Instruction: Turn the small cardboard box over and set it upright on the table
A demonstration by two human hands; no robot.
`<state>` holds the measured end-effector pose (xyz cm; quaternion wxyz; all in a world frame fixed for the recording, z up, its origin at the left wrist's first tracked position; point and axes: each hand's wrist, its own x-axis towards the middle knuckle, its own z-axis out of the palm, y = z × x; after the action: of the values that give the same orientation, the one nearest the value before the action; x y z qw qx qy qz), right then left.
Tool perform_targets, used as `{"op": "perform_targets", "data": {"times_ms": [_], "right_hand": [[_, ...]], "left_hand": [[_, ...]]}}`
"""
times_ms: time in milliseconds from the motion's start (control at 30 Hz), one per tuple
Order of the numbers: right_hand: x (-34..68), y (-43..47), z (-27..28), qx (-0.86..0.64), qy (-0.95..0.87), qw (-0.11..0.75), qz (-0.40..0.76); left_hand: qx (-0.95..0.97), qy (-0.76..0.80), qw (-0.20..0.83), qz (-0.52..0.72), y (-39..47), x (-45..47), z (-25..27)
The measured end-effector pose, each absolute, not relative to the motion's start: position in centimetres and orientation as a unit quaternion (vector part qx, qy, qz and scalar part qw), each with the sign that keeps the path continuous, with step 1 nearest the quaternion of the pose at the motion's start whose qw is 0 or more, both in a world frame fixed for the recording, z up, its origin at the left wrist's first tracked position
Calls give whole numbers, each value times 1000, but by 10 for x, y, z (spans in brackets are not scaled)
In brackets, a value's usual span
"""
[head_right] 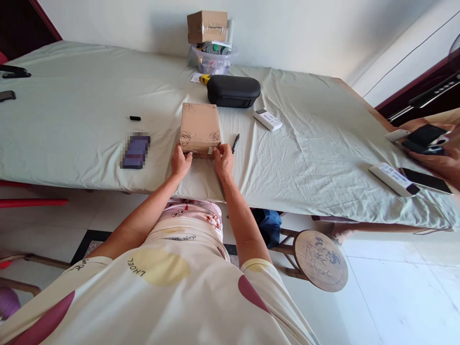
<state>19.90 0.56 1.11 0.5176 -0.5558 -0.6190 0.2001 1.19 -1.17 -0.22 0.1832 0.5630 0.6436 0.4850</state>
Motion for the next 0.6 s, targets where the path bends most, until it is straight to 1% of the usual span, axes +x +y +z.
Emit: {"op": "perform_targets", "data": {"times_ms": [167, 300, 367, 433, 500, 600], "right_hand": [[203, 5, 12, -558, -631, 500, 200], [229, 15, 20, -532, -685, 441, 230], [247, 27, 25, -532, -717, 402, 202], [263, 41, 27, -556, -722, 386, 144], [273, 55, 25, -593, -708, 371, 95], [275, 70, 15, -670, -668, 318, 66]], "left_hand": [[561, 640, 181, 492, -12, 12, -4], [550, 640, 182, 505, -11, 14, -3], [549, 643, 184, 501, -12, 14, -2], [548, 648, 187, 495, -12, 13, 0], [548, 650, 188, 491, -13, 12, 1], [545, 650, 187, 496, -14, 12, 1]]}}
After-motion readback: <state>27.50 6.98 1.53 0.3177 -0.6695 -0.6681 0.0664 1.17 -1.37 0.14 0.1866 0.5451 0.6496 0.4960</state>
